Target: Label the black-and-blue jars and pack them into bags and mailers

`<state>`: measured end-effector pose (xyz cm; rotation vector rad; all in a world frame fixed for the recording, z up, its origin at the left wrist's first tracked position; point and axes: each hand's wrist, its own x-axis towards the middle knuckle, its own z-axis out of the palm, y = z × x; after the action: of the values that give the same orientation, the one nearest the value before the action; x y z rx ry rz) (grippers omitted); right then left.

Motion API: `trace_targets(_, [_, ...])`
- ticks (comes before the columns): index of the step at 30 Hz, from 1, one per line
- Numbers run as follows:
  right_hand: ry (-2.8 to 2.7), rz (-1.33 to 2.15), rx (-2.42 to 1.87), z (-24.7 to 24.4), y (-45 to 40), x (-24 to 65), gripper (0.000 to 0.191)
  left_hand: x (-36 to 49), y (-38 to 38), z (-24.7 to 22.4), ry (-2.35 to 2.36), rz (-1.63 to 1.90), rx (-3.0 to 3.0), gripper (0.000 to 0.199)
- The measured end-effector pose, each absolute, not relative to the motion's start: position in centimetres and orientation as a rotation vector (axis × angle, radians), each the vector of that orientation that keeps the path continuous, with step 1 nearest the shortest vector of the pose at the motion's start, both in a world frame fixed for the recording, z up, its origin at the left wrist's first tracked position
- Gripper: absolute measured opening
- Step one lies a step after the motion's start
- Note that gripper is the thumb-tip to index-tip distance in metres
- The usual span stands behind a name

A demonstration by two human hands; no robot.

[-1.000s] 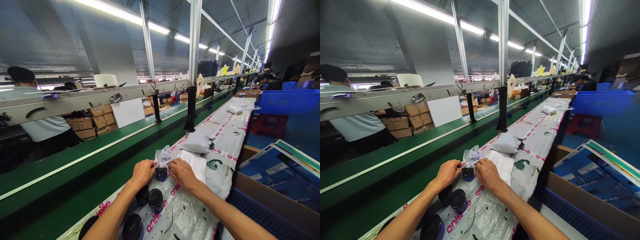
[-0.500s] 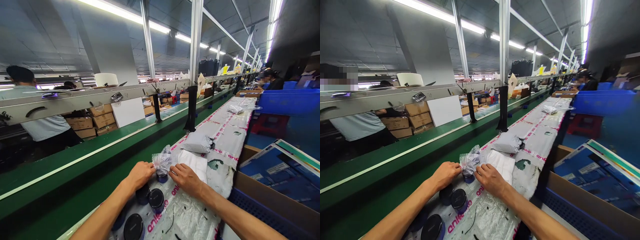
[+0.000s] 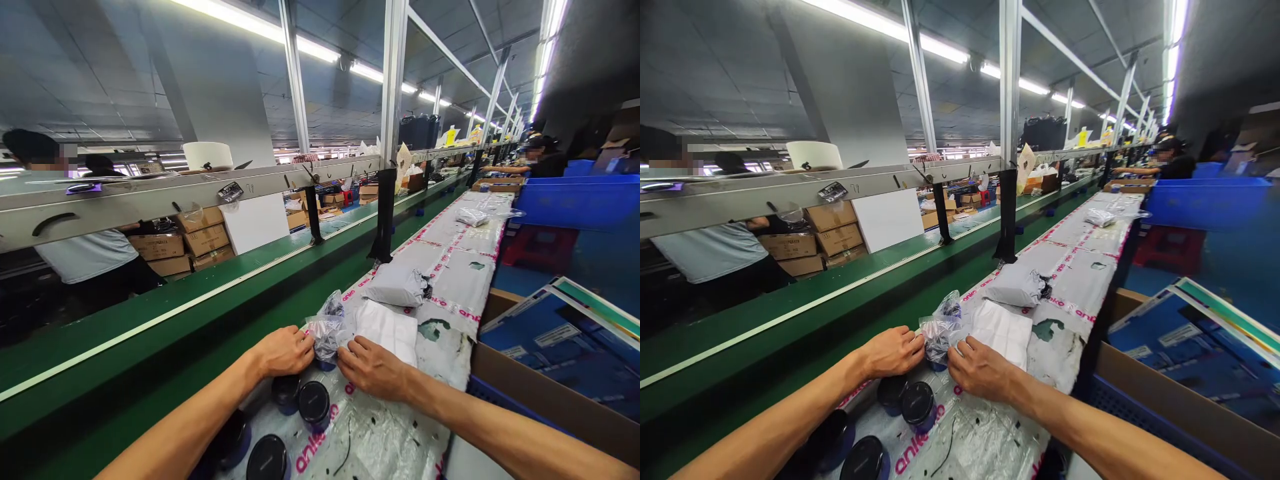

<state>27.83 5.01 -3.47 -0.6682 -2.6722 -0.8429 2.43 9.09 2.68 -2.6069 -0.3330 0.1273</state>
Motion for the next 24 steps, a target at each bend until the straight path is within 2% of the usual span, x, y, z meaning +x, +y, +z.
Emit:
trace_targets(7, [-2.74, -0.847, -0.609, -3.4, 4.7, 27.9, 0.018, 1.9, 9.7, 2.2, -0.191, 0.092, -2.602, 0.015])
trace_targets(14, [-2.806, -0.714, -0.768, -4.0, 5.6, 27.3, 0.015, 2.1, 10.7, 1.0, -0.231, 0.119, -2.631, 0.015])
trace_targets(19, [-2.88, -0.465, -0.834, -3.8, 5.5, 26.4, 0.014, 2.4, 11.3, 0.6, -0.303, 0.214, -2.733, 0.012])
trace_targets(24, [-2.783, -0.025, -1.038, -2.4, 6.4, 25.7, 0.01, 2.8, 11.8, 1.6, -0.584, 0.267, -2.856, 0.012])
